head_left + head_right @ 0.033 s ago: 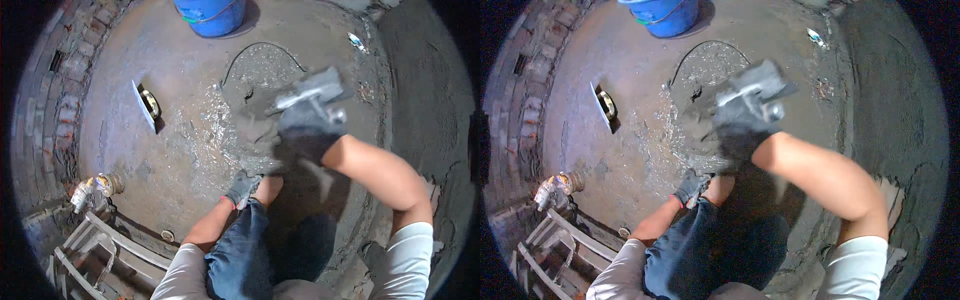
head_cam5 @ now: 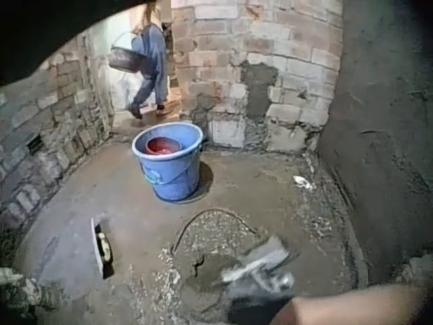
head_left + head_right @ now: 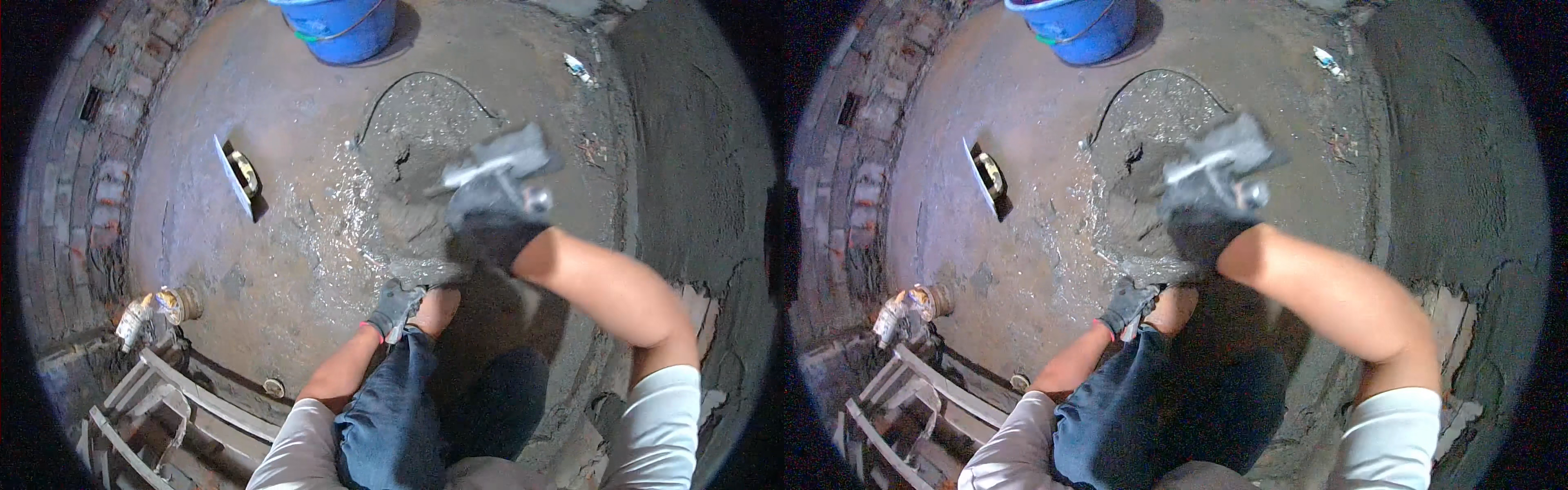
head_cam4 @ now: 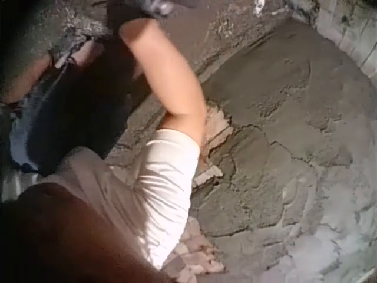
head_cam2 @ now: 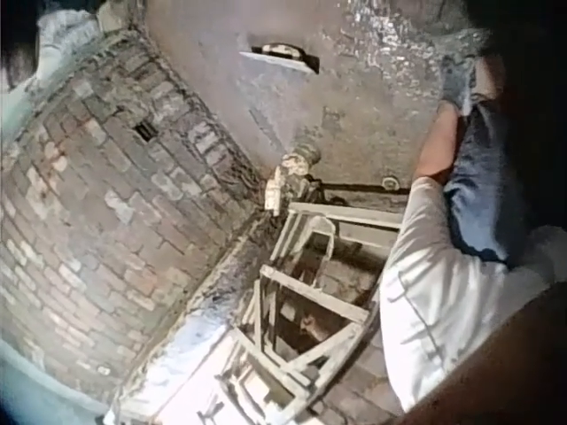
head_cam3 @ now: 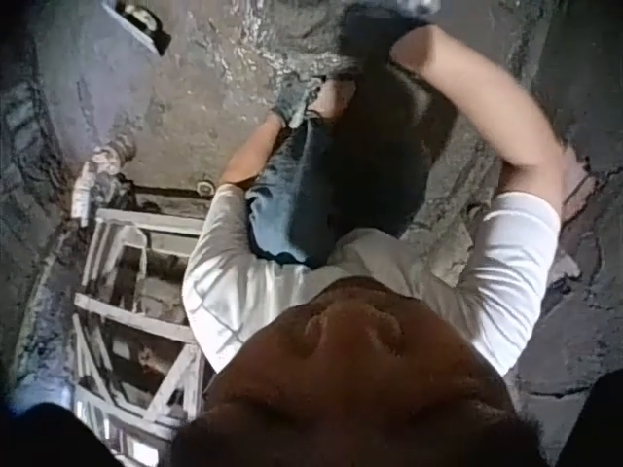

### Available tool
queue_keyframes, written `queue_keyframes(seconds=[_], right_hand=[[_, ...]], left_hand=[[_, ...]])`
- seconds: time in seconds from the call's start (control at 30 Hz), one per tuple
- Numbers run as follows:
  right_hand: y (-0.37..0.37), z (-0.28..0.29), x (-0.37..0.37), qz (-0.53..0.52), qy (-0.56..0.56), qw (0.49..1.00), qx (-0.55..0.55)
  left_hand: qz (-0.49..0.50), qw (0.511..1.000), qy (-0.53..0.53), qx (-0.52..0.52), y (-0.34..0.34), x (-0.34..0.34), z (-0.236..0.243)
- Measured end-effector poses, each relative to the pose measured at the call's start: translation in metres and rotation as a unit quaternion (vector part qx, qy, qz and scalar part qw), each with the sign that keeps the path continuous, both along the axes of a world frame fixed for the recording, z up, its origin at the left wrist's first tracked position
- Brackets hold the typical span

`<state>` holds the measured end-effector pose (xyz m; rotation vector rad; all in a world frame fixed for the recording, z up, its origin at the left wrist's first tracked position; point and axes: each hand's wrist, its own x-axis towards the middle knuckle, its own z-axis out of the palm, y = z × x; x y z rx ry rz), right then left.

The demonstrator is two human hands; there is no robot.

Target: Applying and smoothing cement plaster on a brick wall using a trowel and hawk.

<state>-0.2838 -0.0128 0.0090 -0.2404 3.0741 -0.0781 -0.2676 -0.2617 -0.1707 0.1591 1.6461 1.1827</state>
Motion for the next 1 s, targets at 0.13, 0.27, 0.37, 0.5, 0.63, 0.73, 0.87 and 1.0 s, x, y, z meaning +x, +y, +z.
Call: queue_keyframes(seconds=[0.13, 0.27, 0.37, 0.5, 0.63, 0.73, 0.87, 1.0], right_hand=[[-0.002, -0.041, 0.078, -0.175, -0.009, 0.627, -0.759], [0.007, 0.094, 0.134, -0.302, 0.021, 0.946, -0.114], [0.012, 0.109, 0.190, -0.425, 0.169, 0.873, -0.169], [0.017, 0.115, 0.279, -0.460, 0.087, 0.474, -0.745], [-0.009, 0.121, 0.305, -0.536, 0.126, 0.644, -0.531], [-0.018, 0.124, 0.357, -0.492, 0.120, 0.855, -0.115], [-0.057, 0.155, 0.391, -0.512, 0.134, 0.849, 0.007], [-0.084, 0.108, 0.405, -0.540, 0.354, 0.725, -0.239]], left_hand=[[0.053, 0.996, -0.065, 0.011, -0.001, 0.005, 0.004], [-0.010, 0.988, 0.150, 0.040, -0.017, 0.002, 0.051], [-0.115, 0.971, 0.203, -0.054, -0.038, -0.006, 0.069], [-0.204, 0.940, 0.272, -0.026, -0.003, -0.019, 0.102], [-0.449, 0.606, 0.618, 0.224, 0.042, -0.034, 0.143], [-0.498, 0.511, 0.648, 0.266, 0.120, 0.007, 0.229], [-0.553, 0.575, 0.520, 0.305, 0.166, 0.033, 0.275], [-0.558, 0.760, 0.204, 0.262, 0.176, 0.058, 0.320]])
